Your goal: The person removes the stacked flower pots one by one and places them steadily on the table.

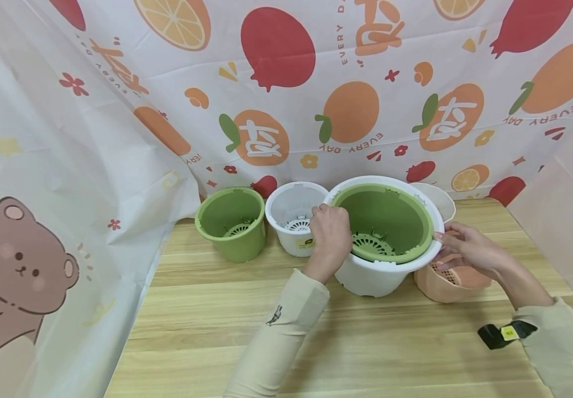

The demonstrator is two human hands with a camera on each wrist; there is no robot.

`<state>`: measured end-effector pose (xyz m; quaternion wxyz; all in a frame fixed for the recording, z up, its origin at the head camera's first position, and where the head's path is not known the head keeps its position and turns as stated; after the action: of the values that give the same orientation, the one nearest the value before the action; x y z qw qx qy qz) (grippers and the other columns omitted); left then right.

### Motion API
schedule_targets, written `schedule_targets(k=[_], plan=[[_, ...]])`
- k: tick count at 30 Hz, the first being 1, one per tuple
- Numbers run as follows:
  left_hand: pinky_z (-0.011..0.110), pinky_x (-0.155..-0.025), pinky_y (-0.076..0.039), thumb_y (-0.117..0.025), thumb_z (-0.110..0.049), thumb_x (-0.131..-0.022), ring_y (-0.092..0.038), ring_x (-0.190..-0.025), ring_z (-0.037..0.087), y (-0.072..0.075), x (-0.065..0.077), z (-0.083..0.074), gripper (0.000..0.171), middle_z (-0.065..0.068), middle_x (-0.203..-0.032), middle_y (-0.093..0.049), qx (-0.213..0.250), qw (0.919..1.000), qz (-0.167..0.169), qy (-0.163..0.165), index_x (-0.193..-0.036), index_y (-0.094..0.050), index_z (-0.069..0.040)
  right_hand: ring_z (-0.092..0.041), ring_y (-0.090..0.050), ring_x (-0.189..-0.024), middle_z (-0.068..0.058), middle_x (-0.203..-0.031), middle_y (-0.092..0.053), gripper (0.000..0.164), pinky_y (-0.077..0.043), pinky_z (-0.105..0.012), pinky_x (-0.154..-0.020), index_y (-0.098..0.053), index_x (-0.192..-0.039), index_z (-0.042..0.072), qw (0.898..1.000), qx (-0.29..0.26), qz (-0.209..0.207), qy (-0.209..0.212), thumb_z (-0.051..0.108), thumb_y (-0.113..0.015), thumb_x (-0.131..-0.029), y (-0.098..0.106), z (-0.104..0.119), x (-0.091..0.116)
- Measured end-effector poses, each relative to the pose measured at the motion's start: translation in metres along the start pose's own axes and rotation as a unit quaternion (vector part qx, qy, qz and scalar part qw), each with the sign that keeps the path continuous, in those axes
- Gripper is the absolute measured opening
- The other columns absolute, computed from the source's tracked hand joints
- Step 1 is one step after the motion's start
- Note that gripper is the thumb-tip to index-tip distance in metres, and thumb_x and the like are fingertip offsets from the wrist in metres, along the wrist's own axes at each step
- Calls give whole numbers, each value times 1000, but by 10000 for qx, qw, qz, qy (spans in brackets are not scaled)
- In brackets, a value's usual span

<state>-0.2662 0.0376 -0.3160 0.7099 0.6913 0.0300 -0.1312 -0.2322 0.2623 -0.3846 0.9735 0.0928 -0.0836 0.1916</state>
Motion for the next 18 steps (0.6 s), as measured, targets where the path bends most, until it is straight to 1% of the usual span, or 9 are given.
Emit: schedule_targets(k=[4,12,18], plan=[[27,-52,-46,-68,-13,-72,-51,-71,21,0,0,0,8,10,-77,-58,-41,10000,28,-17,-78,-70,-8,-28,-64,-80,-11,-90,-61,40,-53,-49,-72,-28,-118,-12,10000,-4,2,-11,20,-42,-99,0,0,0],[27,-55,-46,-72,-25,-74,-52,-72,21,0,-1,1,16,9,-77,-59,19,10000,51,-23,-75,-69,-9,-27,-64,-80,-11,-90,-61,38,-53,-49,-72,-29,-118,-12,10000,-40,34,1,19,-41,-99,0,0,0],[27,-56,-44,-71,-26,-74,-52,-71,21,1,-1,1,17,9,-76,-59,-6,10000,16,-78,-74,-68,-9,-26,-64,-79,-11,-90,-61,36,-53,-49,-71,-30,-116,-10,9999,-92,69,30,18,-42,-99,-1,0,0]])
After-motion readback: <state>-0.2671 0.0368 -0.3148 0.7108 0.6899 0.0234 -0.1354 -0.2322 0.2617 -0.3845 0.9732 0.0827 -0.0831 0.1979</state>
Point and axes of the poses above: each hand's wrist, its own x-axis away from the middle knuckle, its own y-axis out of the back of the hand, z = x × y, the point moved 8 cm from there along -x, towards the middle knuckle
